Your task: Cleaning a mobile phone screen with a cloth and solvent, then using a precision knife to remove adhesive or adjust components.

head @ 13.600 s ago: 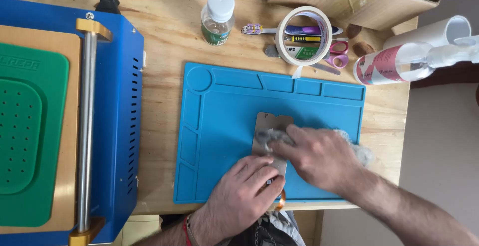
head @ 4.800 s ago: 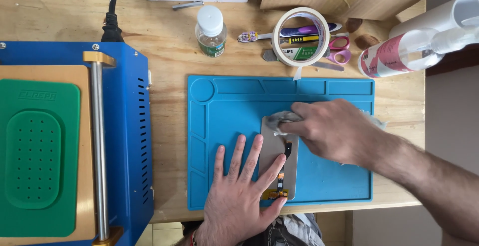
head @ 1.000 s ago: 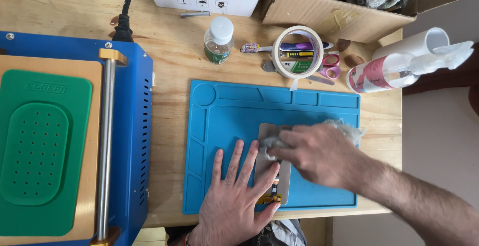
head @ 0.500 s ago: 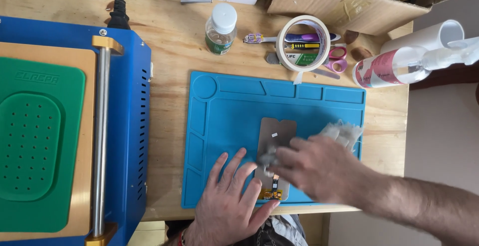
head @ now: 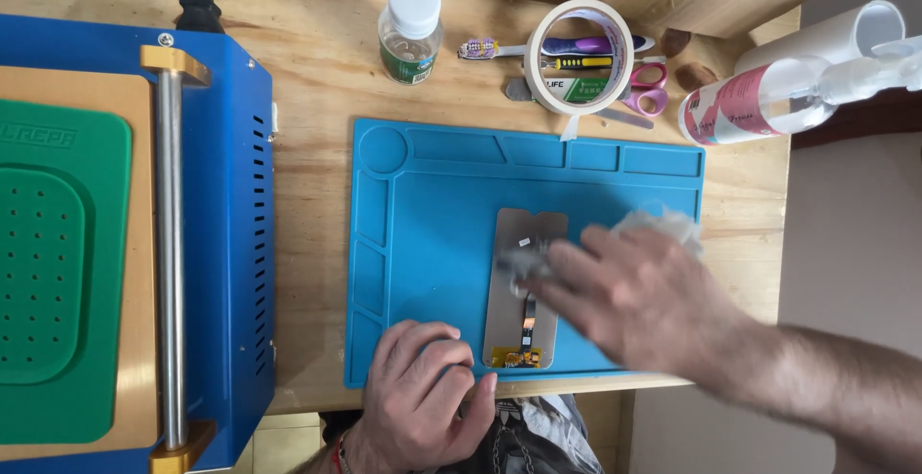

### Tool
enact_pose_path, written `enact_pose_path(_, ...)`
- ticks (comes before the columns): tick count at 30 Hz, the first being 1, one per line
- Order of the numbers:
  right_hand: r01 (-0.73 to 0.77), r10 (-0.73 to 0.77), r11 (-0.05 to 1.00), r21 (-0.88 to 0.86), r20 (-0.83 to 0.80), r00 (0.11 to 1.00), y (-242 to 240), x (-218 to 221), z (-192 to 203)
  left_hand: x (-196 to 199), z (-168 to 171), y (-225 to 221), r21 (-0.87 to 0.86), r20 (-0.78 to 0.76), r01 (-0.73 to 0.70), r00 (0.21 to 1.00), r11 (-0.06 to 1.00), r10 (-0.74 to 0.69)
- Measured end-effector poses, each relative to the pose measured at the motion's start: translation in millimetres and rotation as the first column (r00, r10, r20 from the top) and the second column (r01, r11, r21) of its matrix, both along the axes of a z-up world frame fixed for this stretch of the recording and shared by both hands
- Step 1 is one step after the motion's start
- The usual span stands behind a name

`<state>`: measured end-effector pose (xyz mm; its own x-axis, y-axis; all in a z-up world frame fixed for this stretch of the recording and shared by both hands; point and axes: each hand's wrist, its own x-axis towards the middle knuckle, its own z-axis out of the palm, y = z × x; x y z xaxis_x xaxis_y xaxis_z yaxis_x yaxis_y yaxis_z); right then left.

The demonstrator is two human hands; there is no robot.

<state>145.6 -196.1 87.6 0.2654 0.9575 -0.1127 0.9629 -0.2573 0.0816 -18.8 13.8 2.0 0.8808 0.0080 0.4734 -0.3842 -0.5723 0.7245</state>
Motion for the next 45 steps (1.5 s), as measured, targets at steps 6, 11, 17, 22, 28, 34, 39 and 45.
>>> enact_pose_path(6,-0.049,-0.045,0.961,-0.274,-0.326,0.944,-21,-50,-50,8,6,-1,0.054,-0.014,0.014,1.0,0.998,-0.013)
enact_pose_path(11,0.186,-0.182,0.978,-0.092,0.042,0.982,-17,-3,-45,7,1,0,0.096,0.021,0.023,0.999,0.995,-0.025)
enact_pose_path(17,-0.041,0.006,0.978,-0.204,-0.168,0.986,-12,-72,-39,1,-2,1,0.003,-0.005,-0.059,0.998,0.998,0.059)
enact_pose_path(22,0.204,-0.232,0.953,-0.223,-0.107,0.967,-19,0,-35,0,-5,0,0.018,0.009,-0.045,0.999,0.999,0.045)
enact_pose_path(28,0.333,-0.308,0.942,-0.029,0.311,0.899,-26,-17,30,-4,-10,4,-0.044,0.027,-0.045,0.999,0.998,0.046)
enact_pose_path(34,0.091,-0.101,0.995,-0.046,-0.311,0.945,-15,-93,-17,0,-4,4,-0.084,0.018,-0.046,0.999,0.995,0.048)
enact_pose_path(39,0.323,-0.322,0.945,-0.056,0.025,0.946,-8,-65,7,0,-1,4,-0.035,0.018,-0.002,1.0,0.999,0.002)
enact_pose_path(45,0.074,-0.247,0.893,-0.445,-0.347,0.905,-7,-57,-27,-1,-3,3,-0.033,0.026,-0.017,0.999,0.999,0.018)
